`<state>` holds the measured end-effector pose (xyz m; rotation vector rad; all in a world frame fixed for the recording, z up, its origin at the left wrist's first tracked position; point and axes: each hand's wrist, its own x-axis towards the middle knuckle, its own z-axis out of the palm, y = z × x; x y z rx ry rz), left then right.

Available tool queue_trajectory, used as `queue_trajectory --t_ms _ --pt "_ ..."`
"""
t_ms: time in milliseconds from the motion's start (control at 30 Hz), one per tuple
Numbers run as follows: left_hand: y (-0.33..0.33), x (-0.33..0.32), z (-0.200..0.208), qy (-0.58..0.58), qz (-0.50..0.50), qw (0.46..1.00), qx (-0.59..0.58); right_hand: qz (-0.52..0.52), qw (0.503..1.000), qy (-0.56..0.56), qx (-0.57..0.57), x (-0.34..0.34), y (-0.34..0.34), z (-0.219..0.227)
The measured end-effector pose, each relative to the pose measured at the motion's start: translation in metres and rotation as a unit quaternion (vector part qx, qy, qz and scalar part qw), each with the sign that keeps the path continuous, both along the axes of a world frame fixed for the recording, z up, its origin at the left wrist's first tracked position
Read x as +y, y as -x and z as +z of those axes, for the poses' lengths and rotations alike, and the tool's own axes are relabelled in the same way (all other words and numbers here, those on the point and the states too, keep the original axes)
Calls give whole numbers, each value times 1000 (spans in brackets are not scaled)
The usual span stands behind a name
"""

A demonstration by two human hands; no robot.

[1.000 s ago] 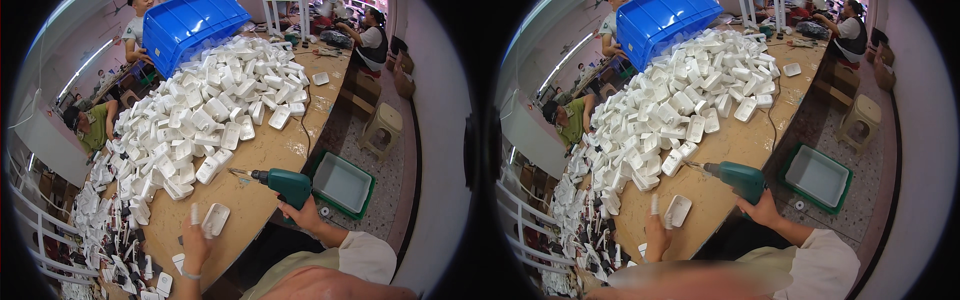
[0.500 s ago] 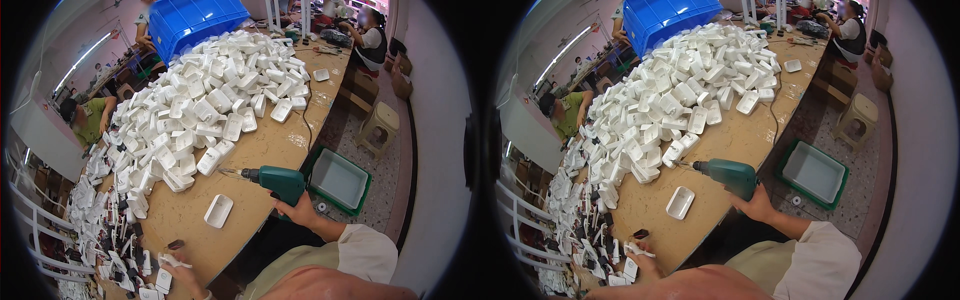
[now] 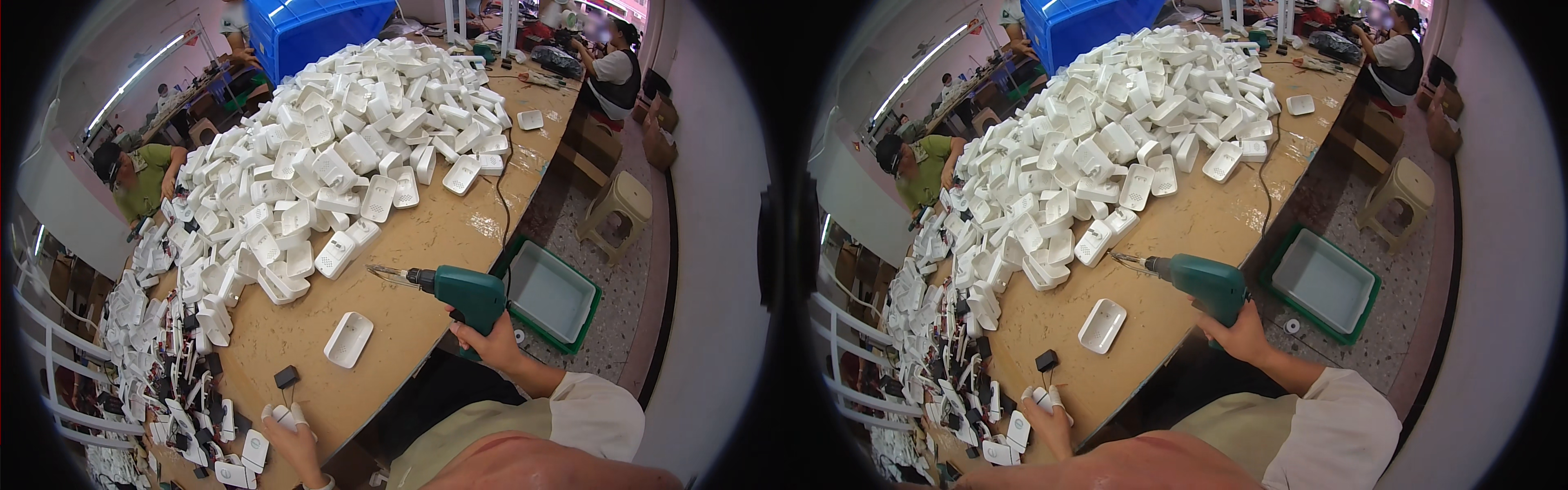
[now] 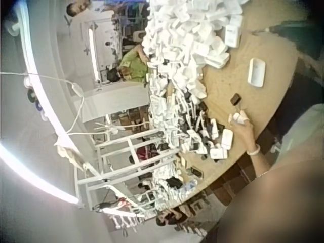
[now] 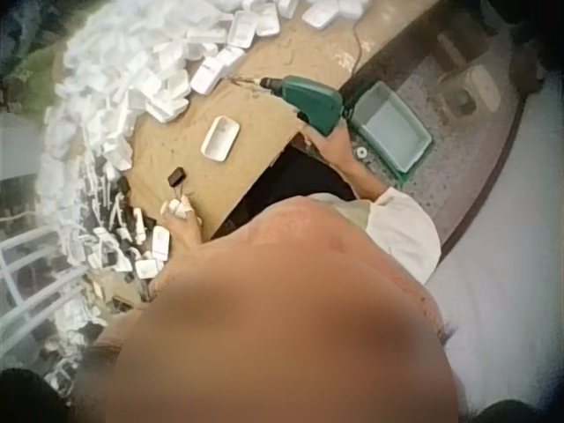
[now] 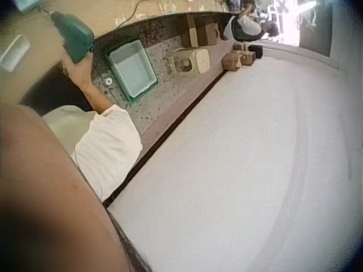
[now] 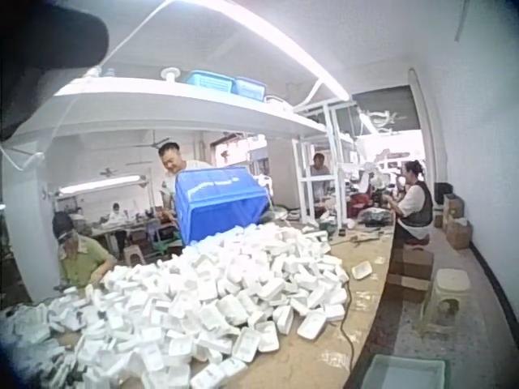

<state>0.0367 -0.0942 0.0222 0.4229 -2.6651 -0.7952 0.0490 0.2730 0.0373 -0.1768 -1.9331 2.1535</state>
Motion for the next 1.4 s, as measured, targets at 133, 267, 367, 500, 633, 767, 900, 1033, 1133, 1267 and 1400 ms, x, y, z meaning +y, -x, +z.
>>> queue_trajectory --t_ms 133,267,367,500,633,767,900,1033,1133,1267,1400 --pt "2 -2 13 106 -147 983 14 -3 1000 14 5 -5 2 1" --pt "16 -12 7 327 -217 912 116 11 1000 6 6 -3 -6 -4" --pt "14 -10 1 356 -195 900 160 -29 999 41 9 -8 -7 7" --pt "-6 1 -15 281 -219 926 126 -40 998 39 -21 -8 0 7" --pt "-17 6 -16 292 -236 919 124 -87 996 2 0 -6 -2 5" --pt "-33 16 -19 259 -222 928 154 -68 998 4 17 -3 2 -2" --pt "-55 20 -17 217 -182 948 145 -37 999 0 17 -12 5 -4" --pt "-63 29 -14 122 3 967 225 -25 1000 8 17 -18 2 -2" --pt "-68 32 -6 133 97 982 94 -37 999 -1 21 -21 0 1" --pt "-65 30 -15 218 110 970 3 -22 1000 5 15 -20 -1 -1" --pt "-51 32 -13 211 89 973 35 -10 1000 -4 -15 -25 -4 0"
